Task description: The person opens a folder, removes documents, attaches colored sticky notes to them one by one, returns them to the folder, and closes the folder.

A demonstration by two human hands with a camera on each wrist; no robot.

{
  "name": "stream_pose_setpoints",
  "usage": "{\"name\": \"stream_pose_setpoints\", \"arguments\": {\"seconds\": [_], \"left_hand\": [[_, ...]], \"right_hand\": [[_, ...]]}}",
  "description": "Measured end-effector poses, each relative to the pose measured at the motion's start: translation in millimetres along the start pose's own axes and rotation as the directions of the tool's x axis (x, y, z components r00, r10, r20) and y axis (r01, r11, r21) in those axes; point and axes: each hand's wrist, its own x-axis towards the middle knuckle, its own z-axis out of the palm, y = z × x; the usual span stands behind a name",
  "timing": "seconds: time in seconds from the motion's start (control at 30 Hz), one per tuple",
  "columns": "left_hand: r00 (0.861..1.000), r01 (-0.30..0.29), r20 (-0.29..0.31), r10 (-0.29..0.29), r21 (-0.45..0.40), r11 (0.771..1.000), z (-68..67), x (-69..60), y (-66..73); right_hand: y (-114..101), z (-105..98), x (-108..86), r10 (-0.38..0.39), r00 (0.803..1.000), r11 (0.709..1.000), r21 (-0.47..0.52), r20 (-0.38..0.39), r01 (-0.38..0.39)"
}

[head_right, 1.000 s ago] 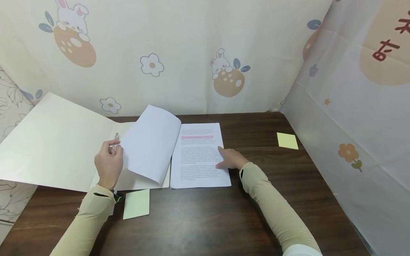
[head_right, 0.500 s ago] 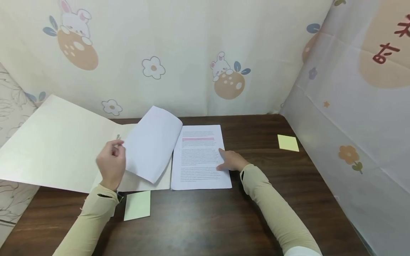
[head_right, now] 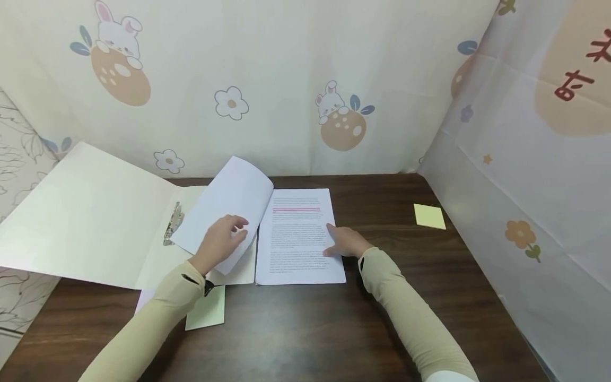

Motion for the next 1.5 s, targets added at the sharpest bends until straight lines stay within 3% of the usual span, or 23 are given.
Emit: {"name": "stream_pose_setpoints", "arguments": {"seconds": [0.13,0.33,0.5,0.67,0.8,1.13,1.3,1.5], "left_hand": [[0.986,-0.027,0.165,0.018,0.056,0.998,13.9,5.9,13.0],[0.936,-0.14,0.337,0.102,0.091,0.986,32.9,11.3,27.3],[0.909,-0.185,0.4,0.119,0.131,0.974,41.9,13.8,32.0],[0.895,-0.227,0.421,0.148,0.144,0.963,46.8,14.3,31.1],[0.89,-0.236,0.428,0.155,0.144,0.961,47.8,13.0,31.5],[0.903,-0.23,0.402,0.153,0.151,0.961,48.8,12.8,34.7],[0.907,-0.226,0.391,0.156,0.139,0.964,47.0,12.2,36.4],[0.911,-0.228,0.38,0.16,0.142,0.963,48.2,11.5,34.9]], "right_hand": [[0.4,0.8,-0.8,0.004,1.0,1.0,0.0,-0.001,-0.004],[1.4,0.8,-1.3,-0.005,1.0,1.0,-0.007,-0.021,0.005],[0.0,2.1,-2.0,-0.007,0.999,1.0,0.003,-0.04,0.007],[-1.6,5.3,-1.4,-0.017,0.998,1.0,-0.007,-0.064,0.016],[-2.9,6.5,-1.2,-0.035,0.995,0.998,-0.059,-0.096,0.029],[-4.4,8.4,-1.9,-0.159,0.97,0.976,-0.18,-0.181,0.126],[-1.9,6.5,-1.9,-0.174,0.967,0.976,-0.164,-0.187,0.144],[2.7,1.7,-3.8,-0.14,0.974,0.989,-0.07,-0.181,0.129]]}}
